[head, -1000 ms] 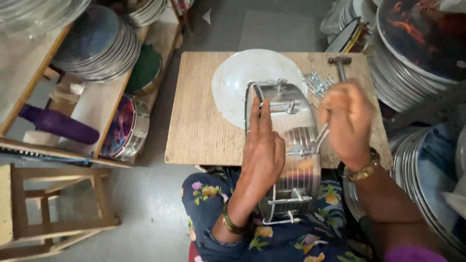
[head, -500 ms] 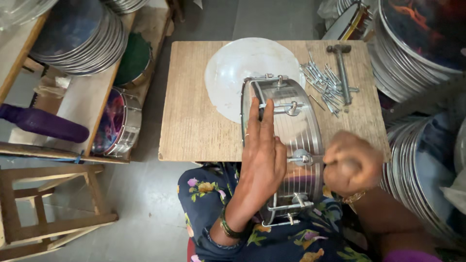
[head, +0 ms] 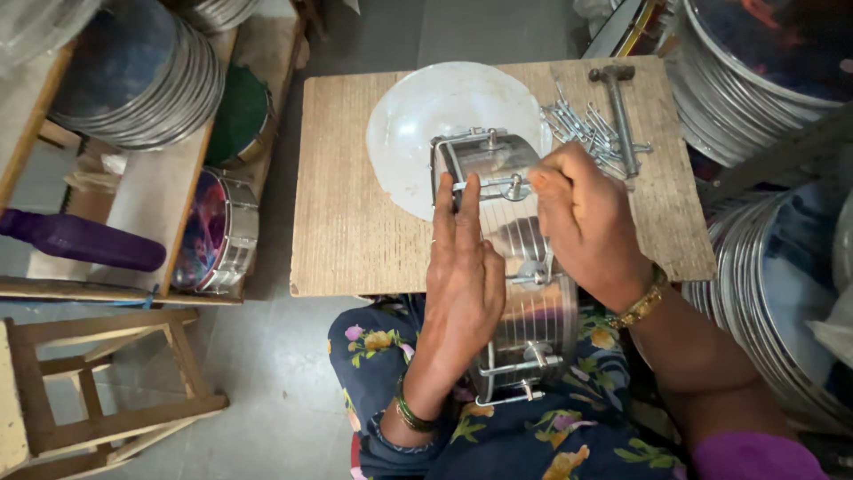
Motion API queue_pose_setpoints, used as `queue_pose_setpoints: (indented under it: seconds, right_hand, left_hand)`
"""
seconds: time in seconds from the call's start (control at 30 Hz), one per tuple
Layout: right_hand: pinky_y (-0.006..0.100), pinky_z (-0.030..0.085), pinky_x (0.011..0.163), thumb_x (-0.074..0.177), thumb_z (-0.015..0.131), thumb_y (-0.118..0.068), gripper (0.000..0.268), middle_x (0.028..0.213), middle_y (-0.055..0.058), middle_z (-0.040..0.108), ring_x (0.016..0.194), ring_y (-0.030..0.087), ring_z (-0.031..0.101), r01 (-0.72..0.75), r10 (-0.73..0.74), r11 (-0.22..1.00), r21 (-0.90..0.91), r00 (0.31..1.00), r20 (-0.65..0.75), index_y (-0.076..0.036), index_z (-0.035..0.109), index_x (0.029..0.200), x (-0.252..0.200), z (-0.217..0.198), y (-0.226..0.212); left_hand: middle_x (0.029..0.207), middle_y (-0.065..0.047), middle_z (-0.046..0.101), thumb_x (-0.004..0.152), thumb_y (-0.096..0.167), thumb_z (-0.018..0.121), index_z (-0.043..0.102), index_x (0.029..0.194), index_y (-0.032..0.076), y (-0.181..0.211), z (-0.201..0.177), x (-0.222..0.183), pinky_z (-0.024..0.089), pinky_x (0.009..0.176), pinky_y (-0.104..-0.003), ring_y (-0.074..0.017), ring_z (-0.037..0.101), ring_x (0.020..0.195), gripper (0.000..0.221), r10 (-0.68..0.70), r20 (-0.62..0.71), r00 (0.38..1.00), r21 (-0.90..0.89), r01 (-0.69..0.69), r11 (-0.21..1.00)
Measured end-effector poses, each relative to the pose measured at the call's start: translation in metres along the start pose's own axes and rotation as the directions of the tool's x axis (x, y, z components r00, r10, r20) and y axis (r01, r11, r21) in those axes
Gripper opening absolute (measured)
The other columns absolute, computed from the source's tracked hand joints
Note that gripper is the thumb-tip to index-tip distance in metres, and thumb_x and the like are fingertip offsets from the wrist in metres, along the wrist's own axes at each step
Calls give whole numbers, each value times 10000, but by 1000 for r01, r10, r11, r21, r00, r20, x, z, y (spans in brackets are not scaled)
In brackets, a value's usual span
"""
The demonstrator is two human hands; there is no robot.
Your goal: The person assembles a snare drum by attaching the metal shell to the bottom rim and tightening screws with a wrench.
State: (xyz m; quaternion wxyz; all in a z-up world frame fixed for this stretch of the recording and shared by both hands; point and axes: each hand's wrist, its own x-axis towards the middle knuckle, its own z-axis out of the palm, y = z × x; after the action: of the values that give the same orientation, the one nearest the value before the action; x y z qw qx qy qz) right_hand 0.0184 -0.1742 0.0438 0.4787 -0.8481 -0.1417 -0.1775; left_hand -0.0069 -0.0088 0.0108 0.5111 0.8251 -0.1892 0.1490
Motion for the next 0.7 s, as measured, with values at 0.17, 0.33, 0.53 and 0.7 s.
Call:
queue_pose_setpoints:
  seconds: [0.17, 0.33, 0.53, 0.7]
  right_hand:
    - [245, 456, 544, 1151, 462, -116, 182, 742, 54, 563, 605, 99, 536, 184, -173, 973, 140, 981, -89, 17, 527, 1044, 1, 4, 17]
    - [226, 434, 517, 1200, 434, -200, 255, 750, 80, 568, 554, 96, 513, 393, -320, 911, 126, 865, -385, 13, 474, 1066, -38, -2, 26]
    - [310, 472, 484, 1113, 452, -158, 216, 701, 96, 570, 535, 148, 544, 627, -581, 778, -31, 701, -413, 24, 476, 1001, -35, 19, 49]
    - [384, 521, 515, 1070, 534, -82, 143, 730, 137, 585, 561, 220, 577, 693, -680, 721, -9, 705, -200, 10, 445, 1008, -45, 4, 39]
  left_hand:
    - [1643, -378, 254, 955, -44, 470, 289, 1597, -3, -5, -4, 5, 510, 1025, -454, -526, 506, 1371, 669, -11, -30, 999, -59, 10, 998]
    - [1649, -368, 266, 970, -47, 475, 295, 1604, -1, -9, 0, 5, 504, 1052, -455, -529, 506, 1377, 661, 27, -72, 997, -42, -30, 999]
    - [1651, -374, 246, 964, -46, 470, 282, 1609, 5, -10, -1, 7, 515, 1019, -439, -520, 506, 1376, 673, -11, -66, 998, -85, 6, 996]
    - [1653, -373, 249, 965, -39, 473, 288, 1611, 22, -10, -4, 7, 522, 1012, -434, -519, 519, 1375, 674, -12, -76, 997, -108, 4, 994]
